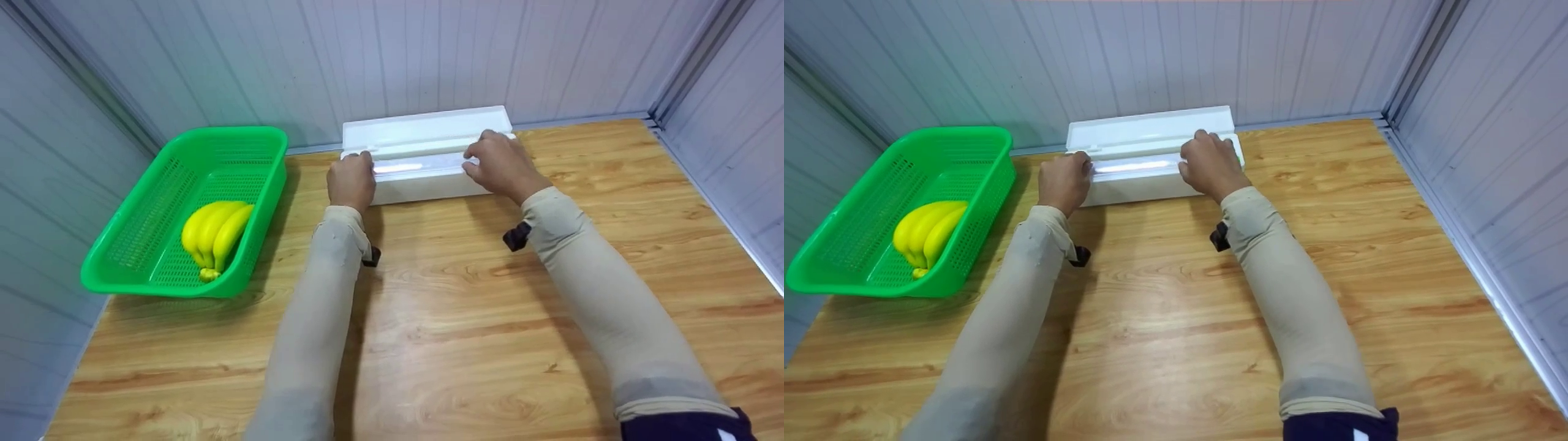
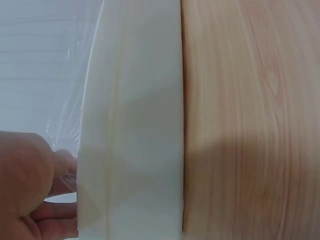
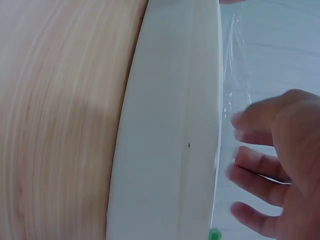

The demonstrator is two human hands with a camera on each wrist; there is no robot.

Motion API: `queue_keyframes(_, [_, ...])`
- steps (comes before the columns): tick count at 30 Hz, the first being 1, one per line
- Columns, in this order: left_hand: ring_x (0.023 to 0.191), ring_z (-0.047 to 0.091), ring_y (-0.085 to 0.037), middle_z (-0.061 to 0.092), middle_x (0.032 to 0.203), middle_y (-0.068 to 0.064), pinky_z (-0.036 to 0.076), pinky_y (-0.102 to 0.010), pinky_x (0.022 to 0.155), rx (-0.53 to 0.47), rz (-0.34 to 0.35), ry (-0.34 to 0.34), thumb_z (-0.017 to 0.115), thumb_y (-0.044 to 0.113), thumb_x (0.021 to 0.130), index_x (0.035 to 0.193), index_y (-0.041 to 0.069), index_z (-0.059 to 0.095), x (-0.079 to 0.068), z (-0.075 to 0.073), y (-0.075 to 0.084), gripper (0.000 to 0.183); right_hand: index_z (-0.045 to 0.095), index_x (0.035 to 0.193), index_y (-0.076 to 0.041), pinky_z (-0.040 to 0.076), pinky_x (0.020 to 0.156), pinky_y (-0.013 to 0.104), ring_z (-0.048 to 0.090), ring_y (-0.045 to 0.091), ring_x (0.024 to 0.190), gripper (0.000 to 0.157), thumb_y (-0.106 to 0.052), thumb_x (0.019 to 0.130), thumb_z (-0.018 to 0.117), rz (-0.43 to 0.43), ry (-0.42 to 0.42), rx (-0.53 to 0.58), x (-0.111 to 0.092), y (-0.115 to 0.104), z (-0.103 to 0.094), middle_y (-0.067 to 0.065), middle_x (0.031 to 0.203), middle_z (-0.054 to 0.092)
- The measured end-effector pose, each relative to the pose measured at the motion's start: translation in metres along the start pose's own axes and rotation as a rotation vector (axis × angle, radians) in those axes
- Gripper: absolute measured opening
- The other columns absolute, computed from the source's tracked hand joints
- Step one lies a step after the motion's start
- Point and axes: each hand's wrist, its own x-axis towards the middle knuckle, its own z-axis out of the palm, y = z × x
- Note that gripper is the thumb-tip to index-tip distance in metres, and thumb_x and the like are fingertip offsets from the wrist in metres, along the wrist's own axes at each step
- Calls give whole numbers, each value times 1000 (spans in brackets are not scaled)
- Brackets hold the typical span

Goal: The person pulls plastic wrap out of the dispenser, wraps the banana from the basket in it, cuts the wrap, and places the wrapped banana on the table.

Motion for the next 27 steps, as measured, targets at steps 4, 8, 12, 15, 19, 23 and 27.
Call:
queue_keyframes(4, [74, 62, -24, 66, 79, -8, 48, -40, 66, -15, -8, -33, 52, 10, 87, 86, 9, 66, 0, -1, 1, 14, 68, 105, -4, 45, 72, 42, 53, 25, 84, 28, -24, 88, 57, 34, -80, 47, -4, 6, 2, 10, 95, 57])
queue_keyframes(8, [77, 62, -24, 65, 82, -9, 49, -40, 69, -2, -33, -64, 48, 13, 89, 92, 8, 64, -1, -2, 2, 17, 66, 107, -3, 45, 74, 41, 52, 25, 86, 27, -21, 88, 58, 59, -79, 78, -5, 9, 4, 10, 95, 54])
queue_keyframes(12, [77, 62, -26, 64, 81, -10, 49, -41, 69, 13, -42, -60, 46, 15, 90, 93, 8, 63, -1, -3, 1, 19, 67, 105, -4, 44, 70, 40, 50, 25, 84, 25, -17, 88, 55, 68, -29, 85, -6, 12, 4, 10, 94, 52])
queue_keyframes(15, [76, 62, -26, 64, 78, -11, 49, -42, 67, 19, -35, -48, 45, 14, 91, 90, 8, 63, -1, -2, 0, 19, 69, 102, -5, 44, 65, 41, 49, 26, 83, 23, -14, 86, 54, 61, 50, 38, -7, 18, 4, 11, 92, 52])
queue_keyframes(19, [77, 63, -26, 65, 79, -11, 49, -42, 67, 14, -44, -51, 44, 15, 91, 91, 8, 63, 1, -1, 3, 21, 70, 94, -5, 43, 59, 42, 49, 29, 79, 21, -13, 85, 54, 28, 172, -49, -10, 29, 7, 12, 87, 53])
queue_keyframes(23, [78, 63, -26, 66, 82, -11, 49, -41, 68, -1, -43, -49, 45, 15, 90, 93, 8, 64, 4, 2, 5, 20, 67, 87, -3, 41, 56, 42, 46, 28, 70, 18, -15, 85, 52, 12, 235, -105, -12, 36, 10, 11, 80, 50])
queue_keyframes(27, [77, 63, -26, 65, 80, -10, 49, -40, 68, -7, -39, -33, 47, 17, 91, 92, 8, 64, 5, 5, 4, 19, 60, 83, -2, 39, 55, 42, 45, 28, 65, 20, -16, 87, 47, 1, 240, -137, -11, 37, 13, 11, 76, 49])
